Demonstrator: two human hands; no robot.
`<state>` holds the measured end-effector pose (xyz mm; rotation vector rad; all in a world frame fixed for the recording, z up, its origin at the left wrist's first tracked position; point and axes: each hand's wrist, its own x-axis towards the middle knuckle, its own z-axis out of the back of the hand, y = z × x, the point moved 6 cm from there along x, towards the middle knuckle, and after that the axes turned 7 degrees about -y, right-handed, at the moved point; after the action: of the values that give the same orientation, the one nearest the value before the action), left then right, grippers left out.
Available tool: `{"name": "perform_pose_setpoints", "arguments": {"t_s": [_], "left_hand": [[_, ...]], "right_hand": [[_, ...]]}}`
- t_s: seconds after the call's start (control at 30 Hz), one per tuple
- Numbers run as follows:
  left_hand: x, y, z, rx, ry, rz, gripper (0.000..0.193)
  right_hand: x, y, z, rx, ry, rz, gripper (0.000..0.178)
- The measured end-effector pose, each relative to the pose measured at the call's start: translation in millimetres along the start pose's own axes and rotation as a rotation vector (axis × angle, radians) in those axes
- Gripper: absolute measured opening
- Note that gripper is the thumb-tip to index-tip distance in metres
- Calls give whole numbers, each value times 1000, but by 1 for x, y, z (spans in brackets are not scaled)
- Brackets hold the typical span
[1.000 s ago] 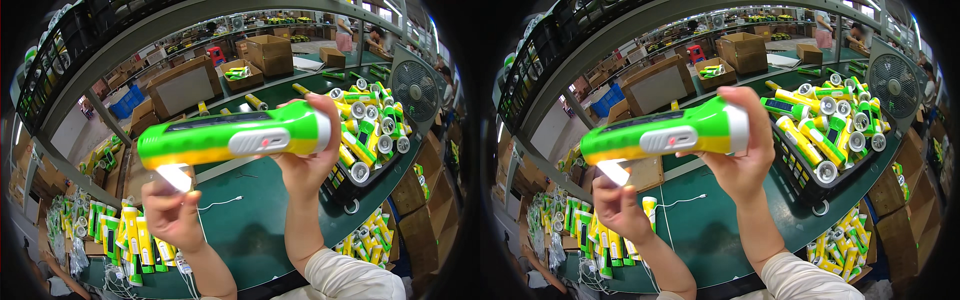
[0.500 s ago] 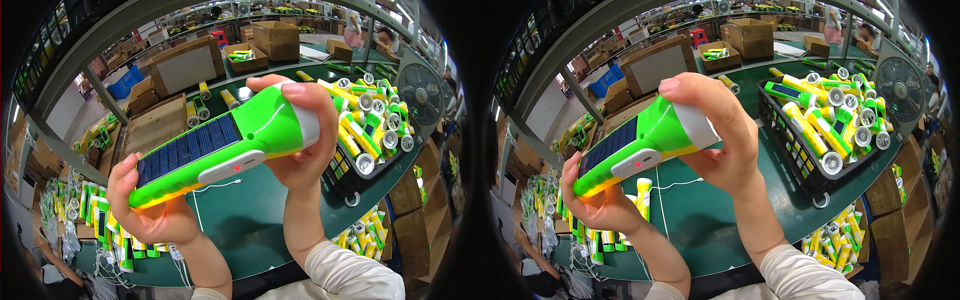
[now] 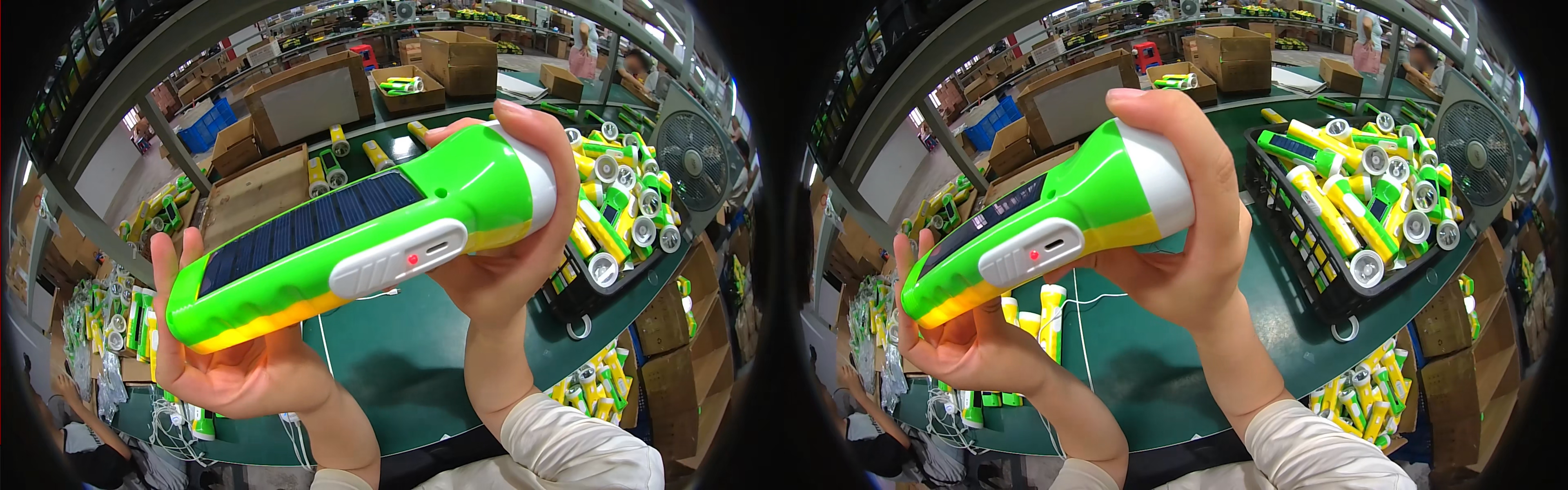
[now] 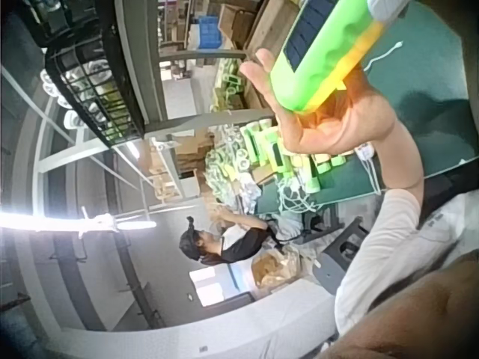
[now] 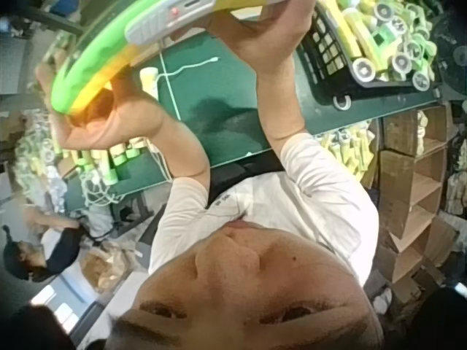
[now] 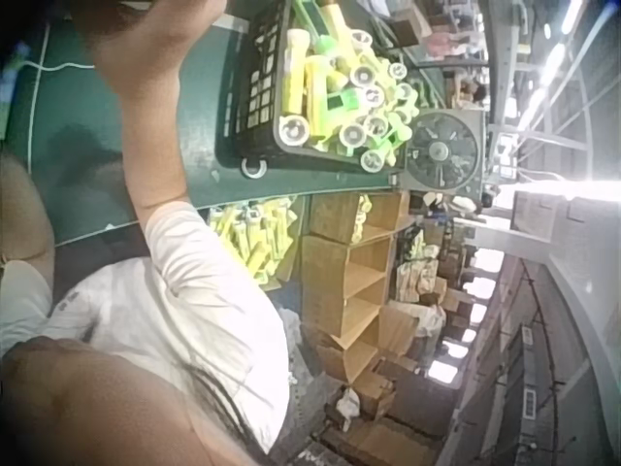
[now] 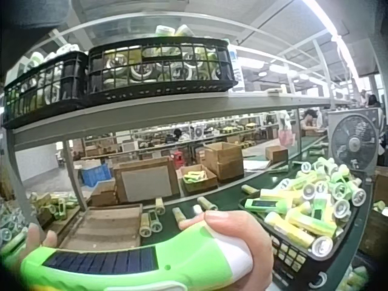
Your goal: Assembling solar-powered flashlights by attaching charging cords and testing the light functionality.
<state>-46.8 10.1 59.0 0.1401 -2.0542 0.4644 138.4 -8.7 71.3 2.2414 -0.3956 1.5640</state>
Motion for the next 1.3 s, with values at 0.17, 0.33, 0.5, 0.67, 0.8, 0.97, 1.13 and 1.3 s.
{"name": "perform_pose_setpoints", "arguments": {"t_s": [0.17,0.33,0.5,0.67,0.8,0.97,1.13,1.3], "left_hand": [[3,-15,6,-240,-98,110,39],[9,-40,21,-141,25,96,62],[13,-74,52,-180,-4,361,66],[0,-111,86,-24,154,147,74],[-21,-118,115,-44,248,231,69],[-63,-103,157,307,489,200,44],[-119,-64,264,931,423,122,23],[-148,-52,292,756,400,314,18]], "right_hand": [[-1,13,12,-104,-67,27,75],[-5,48,16,-97,-57,-122,84],[-5,103,27,-225,86,-19,90],[-14,142,46,-183,153,-115,86],[-32,162,58,-227,183,-81,82],[-63,148,91,-146,195,-303,78],[-95,138,101,-16,204,-302,80],[-118,115,124,212,-92,-668,93]]}}
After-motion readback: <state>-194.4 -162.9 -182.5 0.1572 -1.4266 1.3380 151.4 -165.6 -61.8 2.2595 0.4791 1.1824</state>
